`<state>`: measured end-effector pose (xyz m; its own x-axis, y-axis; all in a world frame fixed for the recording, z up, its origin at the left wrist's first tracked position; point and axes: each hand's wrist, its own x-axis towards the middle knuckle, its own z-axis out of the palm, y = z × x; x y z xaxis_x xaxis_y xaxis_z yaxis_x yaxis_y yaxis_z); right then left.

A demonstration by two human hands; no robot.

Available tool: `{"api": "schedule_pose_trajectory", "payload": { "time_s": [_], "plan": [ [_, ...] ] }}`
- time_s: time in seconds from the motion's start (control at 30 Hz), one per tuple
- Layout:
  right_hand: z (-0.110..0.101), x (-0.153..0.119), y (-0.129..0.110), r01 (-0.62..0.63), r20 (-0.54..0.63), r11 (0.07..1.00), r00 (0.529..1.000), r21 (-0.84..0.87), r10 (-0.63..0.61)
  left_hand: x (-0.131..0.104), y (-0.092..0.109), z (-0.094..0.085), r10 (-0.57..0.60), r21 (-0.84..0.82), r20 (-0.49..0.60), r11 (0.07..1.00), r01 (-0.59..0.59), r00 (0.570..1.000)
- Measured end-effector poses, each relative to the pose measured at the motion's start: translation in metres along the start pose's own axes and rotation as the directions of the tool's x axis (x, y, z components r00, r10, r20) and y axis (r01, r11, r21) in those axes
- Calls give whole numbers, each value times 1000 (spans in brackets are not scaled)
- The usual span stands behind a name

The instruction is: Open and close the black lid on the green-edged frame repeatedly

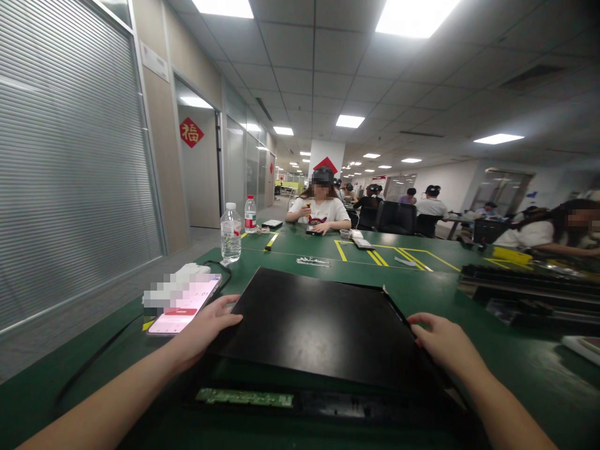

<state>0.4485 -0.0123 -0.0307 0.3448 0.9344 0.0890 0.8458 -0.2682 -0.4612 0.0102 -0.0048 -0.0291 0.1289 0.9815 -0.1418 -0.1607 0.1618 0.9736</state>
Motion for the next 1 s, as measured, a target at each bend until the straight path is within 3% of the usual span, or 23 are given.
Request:
{"api": "schedule_pose_trajectory", "payload": {
  "time_s": [0.2,0.43,0.73,1.0],
  "plan": [
    [-1,-2,-3,99,8,990,995,-99,-98,-1,1,0,-26,-10,9,1000,26,1000],
    [-2,-3,-5,116,35,985,993,-125,-113,0,1,1,-30,9,-25,999,31,999],
    [1,0,-2,-46,101,999,994,22,44,1,-1,-1,-45,16,-16,999,46,999],
    [2,-2,-1,-67,90,996,994,63,61,1,-1,-1,-55,15,-79,998,56,995]
  ]
}}
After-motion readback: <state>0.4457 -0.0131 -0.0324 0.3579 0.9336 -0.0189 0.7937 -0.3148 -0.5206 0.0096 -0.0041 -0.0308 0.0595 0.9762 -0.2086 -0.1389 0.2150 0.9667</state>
